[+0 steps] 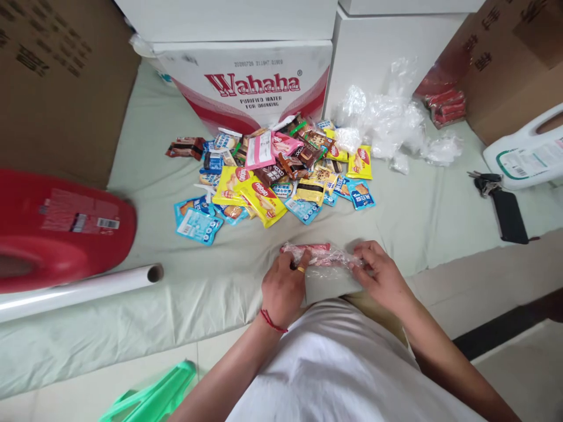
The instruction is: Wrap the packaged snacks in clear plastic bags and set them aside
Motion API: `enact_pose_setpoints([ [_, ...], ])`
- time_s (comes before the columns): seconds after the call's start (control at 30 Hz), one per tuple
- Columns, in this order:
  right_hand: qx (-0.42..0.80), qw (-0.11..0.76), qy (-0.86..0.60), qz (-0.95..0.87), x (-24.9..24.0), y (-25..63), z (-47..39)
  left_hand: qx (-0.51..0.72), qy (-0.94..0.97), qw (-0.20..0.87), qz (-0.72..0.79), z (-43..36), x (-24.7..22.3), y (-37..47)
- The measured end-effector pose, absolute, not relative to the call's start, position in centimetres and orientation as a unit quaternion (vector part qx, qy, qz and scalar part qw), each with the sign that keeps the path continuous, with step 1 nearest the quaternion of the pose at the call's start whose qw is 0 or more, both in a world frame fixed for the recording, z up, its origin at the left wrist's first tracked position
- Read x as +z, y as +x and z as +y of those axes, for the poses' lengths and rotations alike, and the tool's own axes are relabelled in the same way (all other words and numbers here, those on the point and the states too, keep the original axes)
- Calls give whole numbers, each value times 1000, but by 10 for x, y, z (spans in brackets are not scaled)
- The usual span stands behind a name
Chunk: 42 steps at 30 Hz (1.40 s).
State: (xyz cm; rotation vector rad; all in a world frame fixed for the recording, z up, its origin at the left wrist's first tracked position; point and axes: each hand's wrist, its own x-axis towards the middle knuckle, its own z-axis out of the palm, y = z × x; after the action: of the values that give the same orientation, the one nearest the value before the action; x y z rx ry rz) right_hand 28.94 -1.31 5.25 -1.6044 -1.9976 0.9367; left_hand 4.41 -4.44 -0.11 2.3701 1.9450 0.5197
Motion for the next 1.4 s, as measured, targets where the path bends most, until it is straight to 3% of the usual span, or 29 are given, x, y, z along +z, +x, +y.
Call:
enact_pose_setpoints([
  [0.13, 314, 207, -584, -719, 57, 263, -12, 150, 769, 12, 621, -45, -3, 46],
  [0.3, 185, 62, -581, -790, 53, 209, -1, 151, 777, 31, 610, -43, 0, 48],
  [0.4, 156, 31, -574, -803, 46, 190, -2, 178, 765, 45, 617, -42, 4, 45],
  [0.63, 135, 67, -534, -832, 18, 193, -38, 279, 800, 158, 507, -38, 7, 26],
  [0.8, 187, 79, -477, -855, 20, 205, -49, 184, 857, 149, 458, -32, 15, 27],
  [0.97, 296, 185, -420, -837, 35, 239, -41, 142, 868, 147, 453, -26, 20, 26],
  [1.1, 332, 279, -452, -779, 39, 265, -35, 121, 905, 121, 391, -9, 19, 18],
  [1.27, 342, 312, -505, -729, 40, 281, -34, 99, 932, 109, 331, 35, 14, 4],
  [1.4, 370, 342, -530, -682, 40, 286, -31, 179, 887, 170, 389, 54, 21, 4],
])
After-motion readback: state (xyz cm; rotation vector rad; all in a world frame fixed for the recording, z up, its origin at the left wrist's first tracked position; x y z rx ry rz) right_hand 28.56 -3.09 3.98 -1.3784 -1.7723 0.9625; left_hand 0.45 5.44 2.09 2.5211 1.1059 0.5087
